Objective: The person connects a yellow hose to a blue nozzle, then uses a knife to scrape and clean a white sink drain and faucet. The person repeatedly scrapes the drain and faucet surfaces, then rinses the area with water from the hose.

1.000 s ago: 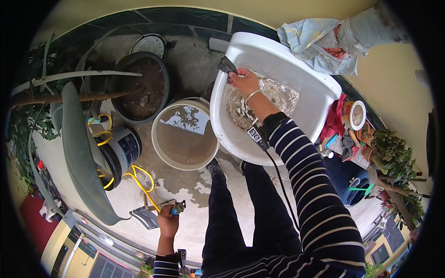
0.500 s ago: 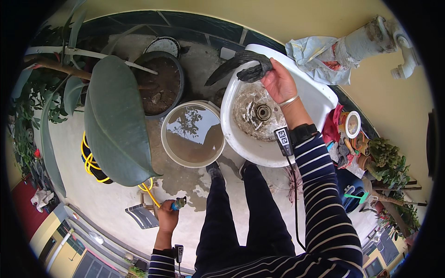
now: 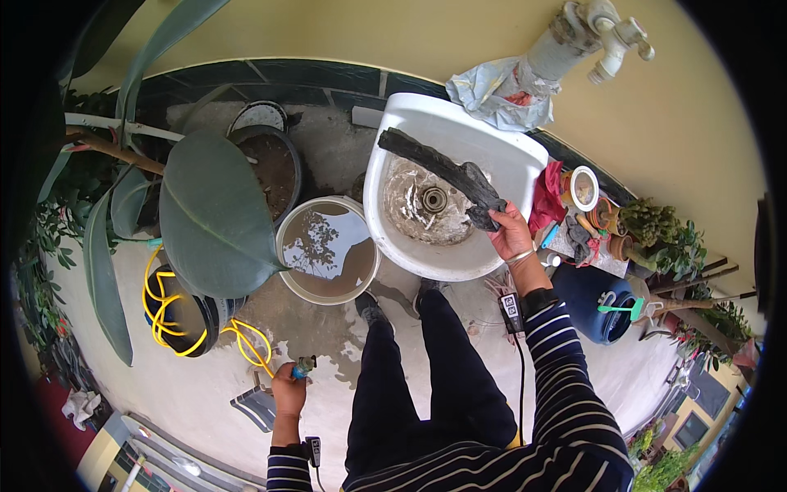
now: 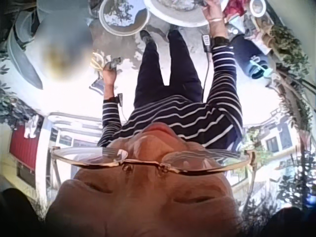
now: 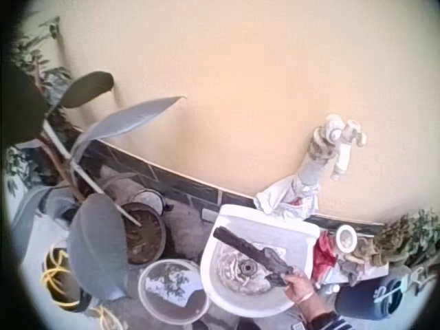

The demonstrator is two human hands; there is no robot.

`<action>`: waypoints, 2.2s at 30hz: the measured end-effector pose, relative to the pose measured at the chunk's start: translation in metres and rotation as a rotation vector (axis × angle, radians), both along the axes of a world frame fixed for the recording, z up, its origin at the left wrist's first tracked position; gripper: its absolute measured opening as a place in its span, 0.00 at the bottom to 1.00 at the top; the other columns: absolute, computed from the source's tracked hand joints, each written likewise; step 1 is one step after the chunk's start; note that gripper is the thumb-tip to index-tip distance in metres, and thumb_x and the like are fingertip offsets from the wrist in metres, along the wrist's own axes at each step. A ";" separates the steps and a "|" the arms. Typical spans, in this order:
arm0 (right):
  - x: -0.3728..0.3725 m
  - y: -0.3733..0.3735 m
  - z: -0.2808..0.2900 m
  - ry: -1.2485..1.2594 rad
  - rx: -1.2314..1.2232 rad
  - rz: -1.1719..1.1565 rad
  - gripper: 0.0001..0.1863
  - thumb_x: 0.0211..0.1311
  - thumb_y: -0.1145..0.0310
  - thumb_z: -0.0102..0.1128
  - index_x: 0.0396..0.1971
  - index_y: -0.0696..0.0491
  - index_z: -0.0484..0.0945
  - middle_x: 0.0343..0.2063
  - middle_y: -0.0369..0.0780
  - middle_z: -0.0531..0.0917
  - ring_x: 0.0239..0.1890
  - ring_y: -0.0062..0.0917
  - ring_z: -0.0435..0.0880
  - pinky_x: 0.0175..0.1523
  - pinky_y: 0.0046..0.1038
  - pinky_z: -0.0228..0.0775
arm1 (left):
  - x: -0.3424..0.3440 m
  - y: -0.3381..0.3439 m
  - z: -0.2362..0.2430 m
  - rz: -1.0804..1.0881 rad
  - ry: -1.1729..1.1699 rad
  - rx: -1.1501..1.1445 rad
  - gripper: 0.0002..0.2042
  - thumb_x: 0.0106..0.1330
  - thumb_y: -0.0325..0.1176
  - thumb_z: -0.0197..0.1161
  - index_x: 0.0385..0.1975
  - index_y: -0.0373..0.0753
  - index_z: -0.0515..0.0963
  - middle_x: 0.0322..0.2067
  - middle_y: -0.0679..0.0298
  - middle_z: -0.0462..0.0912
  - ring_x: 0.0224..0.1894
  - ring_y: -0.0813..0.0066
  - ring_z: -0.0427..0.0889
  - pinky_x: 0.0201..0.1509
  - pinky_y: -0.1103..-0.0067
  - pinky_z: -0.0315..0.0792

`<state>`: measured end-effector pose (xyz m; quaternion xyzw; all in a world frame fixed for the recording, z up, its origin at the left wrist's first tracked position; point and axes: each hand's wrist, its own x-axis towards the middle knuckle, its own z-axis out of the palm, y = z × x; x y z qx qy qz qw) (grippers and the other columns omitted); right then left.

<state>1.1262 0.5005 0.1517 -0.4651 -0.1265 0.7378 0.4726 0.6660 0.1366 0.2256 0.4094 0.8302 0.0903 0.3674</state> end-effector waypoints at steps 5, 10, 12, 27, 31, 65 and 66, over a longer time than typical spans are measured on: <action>0.035 -0.047 -0.001 -0.050 -0.006 -0.165 0.10 0.66 0.80 0.54 0.46 0.54 0.76 0.36 0.37 0.83 0.32 0.23 0.83 0.41 0.29 0.78 | -0.011 0.015 0.006 -0.090 0.000 0.024 0.05 0.55 0.23 0.65 0.31 0.37 0.81 0.27 0.50 0.82 0.30 0.50 0.83 0.34 0.68 0.75; 0.074 -0.088 0.010 -0.122 -0.088 -0.353 0.10 0.67 0.81 0.50 0.43 0.52 0.75 0.31 0.36 0.81 0.24 0.19 0.76 0.29 0.22 0.69 | -0.020 0.025 0.002 -0.103 -0.049 0.015 0.06 0.57 0.26 0.67 0.33 0.35 0.81 0.30 0.47 0.83 0.34 0.45 0.83 0.37 0.66 0.75; 0.097 -0.109 0.017 -0.194 -0.102 -0.359 0.11 0.67 0.82 0.48 0.44 0.52 0.74 0.31 0.36 0.81 0.24 0.18 0.76 0.28 0.20 0.69 | -0.023 0.028 0.002 -0.152 -0.048 0.065 0.06 0.56 0.26 0.68 0.33 0.35 0.80 0.29 0.48 0.83 0.33 0.46 0.83 0.37 0.66 0.75; 0.234 -0.385 -0.050 -0.878 -0.604 -0.631 0.09 0.51 0.82 0.60 0.33 0.53 0.80 0.27 0.35 0.83 0.28 0.26 0.82 0.39 0.28 0.78 | -0.022 0.052 0.006 -0.380 0.028 -0.008 0.10 0.56 0.31 0.71 0.33 0.34 0.80 0.26 0.48 0.83 0.29 0.51 0.83 0.35 0.65 0.74; 0.245 -0.425 -0.067 -1.108 -0.722 -0.442 0.11 0.44 0.74 0.66 0.32 0.55 0.82 0.28 0.36 0.85 0.31 0.24 0.84 0.42 0.27 0.76 | -0.019 0.066 0.011 -0.461 0.067 -0.019 0.11 0.56 0.32 0.71 0.35 0.35 0.82 0.27 0.47 0.83 0.31 0.47 0.83 0.36 0.65 0.75; 0.245 -0.427 0.004 -1.343 -0.839 0.044 0.22 0.56 0.74 0.59 0.52 0.46 0.84 0.42 0.46 0.88 0.46 0.35 0.87 0.51 0.30 0.78 | -0.029 0.088 0.027 -0.574 0.113 0.015 0.13 0.53 0.35 0.73 0.35 0.36 0.82 0.32 0.46 0.84 0.37 0.43 0.83 0.42 0.61 0.76; 0.243 -0.415 -0.002 -1.157 -0.786 -0.102 0.22 0.62 0.72 0.57 0.57 0.48 0.80 0.45 0.46 0.87 0.46 0.35 0.87 0.45 0.32 0.82 | -0.029 0.085 0.027 -0.557 0.125 0.013 0.14 0.53 0.35 0.73 0.36 0.36 0.83 0.33 0.46 0.84 0.38 0.43 0.83 0.43 0.60 0.77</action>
